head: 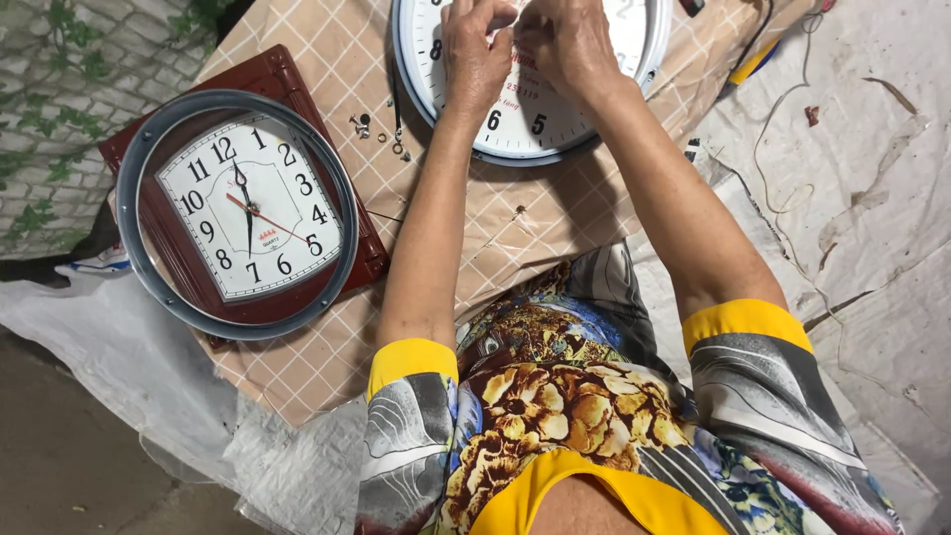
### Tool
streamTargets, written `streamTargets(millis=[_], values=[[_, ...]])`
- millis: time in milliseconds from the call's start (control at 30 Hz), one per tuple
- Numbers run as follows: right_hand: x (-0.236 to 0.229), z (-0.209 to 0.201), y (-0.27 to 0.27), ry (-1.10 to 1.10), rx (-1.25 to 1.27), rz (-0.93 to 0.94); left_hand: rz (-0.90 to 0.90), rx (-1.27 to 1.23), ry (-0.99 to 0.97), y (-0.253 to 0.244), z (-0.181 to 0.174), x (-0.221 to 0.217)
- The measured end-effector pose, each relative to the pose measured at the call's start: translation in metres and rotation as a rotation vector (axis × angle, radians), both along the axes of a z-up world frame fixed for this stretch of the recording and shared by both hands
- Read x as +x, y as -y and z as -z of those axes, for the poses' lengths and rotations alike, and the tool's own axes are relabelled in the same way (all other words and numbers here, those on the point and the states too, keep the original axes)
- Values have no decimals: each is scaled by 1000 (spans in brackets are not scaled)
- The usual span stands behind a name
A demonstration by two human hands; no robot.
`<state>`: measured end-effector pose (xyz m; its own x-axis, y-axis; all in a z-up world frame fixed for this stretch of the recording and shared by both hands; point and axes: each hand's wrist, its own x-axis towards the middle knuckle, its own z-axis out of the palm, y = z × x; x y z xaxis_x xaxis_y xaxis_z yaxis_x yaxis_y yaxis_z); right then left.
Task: The person works on two wall clocks placed on a tiled surface. They remove the hands from the white clock face, manipulate the internal mechanism, and then reattach the hands. The person also handles the brown clock, moving it aside to access the white clock.
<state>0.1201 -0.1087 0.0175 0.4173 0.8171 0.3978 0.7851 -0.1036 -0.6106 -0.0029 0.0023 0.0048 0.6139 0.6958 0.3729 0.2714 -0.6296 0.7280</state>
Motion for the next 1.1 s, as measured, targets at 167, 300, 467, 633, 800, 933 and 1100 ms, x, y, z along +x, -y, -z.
streamTargets(millis=[167, 300, 467, 633, 800, 933, 1100], values=[[-9, -25, 48, 66, -4, -4, -9, 36, 57, 1, 10, 1], [-17, -18, 80, 212, -32, 101, -34, 29, 51, 2, 1, 5], [-32, -22, 96, 189, 8, 62, -41, -75, 13, 2, 6, 5], [-33, -4, 89, 273, -36, 122, -55, -157, -73, 3, -9, 7], [-37, -9, 88, 308, 27, 145, -108, -145, -93, -2, -11, 14], [-38, -16, 88, 278, 32, 134, -33, -73, 1, -6, -8, 12], [-43, -12, 104, 222, 131, 137, 58, -342, -100, 7, -29, -2]])
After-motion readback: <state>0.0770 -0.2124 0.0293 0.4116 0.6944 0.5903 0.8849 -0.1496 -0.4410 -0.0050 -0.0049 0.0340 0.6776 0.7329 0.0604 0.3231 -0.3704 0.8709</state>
